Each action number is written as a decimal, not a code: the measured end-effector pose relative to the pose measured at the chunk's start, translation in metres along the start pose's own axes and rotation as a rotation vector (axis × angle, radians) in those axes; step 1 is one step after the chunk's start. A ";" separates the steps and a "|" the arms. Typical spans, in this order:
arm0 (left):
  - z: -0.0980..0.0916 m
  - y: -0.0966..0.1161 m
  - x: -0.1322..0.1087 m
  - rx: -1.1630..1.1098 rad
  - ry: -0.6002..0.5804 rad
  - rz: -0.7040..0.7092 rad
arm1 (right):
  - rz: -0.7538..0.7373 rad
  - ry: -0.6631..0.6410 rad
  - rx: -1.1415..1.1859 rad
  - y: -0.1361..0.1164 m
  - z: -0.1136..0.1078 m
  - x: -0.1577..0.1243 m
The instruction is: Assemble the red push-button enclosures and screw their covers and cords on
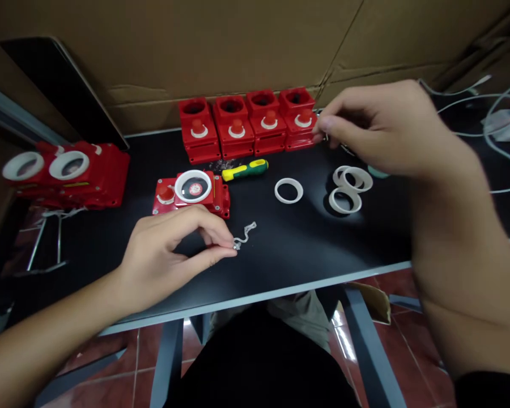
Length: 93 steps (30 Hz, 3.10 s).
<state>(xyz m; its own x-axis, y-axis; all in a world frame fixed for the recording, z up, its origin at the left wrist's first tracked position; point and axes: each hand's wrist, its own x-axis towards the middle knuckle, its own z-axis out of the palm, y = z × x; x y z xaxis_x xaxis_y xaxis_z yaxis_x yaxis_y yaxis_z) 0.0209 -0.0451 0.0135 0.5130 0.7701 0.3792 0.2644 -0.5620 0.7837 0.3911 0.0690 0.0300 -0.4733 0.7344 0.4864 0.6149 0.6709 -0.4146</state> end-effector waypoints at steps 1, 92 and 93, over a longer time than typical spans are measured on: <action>0.000 0.000 0.000 -0.008 0.013 -0.011 | 0.003 0.014 -0.071 0.008 0.004 0.000; -0.029 0.001 0.001 0.240 0.164 0.179 | 0.006 0.408 -0.070 -0.077 0.048 -0.038; -0.031 0.002 0.001 0.280 0.179 0.176 | 0.000 0.402 -0.075 -0.077 0.049 -0.038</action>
<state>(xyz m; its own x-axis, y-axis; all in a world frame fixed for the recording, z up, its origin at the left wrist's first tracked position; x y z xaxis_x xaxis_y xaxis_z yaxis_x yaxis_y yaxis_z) -0.0034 -0.0364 0.0301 0.4259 0.6808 0.5959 0.4106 -0.7323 0.5432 0.3309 -0.0055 0.0062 -0.1975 0.6258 0.7545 0.6664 0.6502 -0.3649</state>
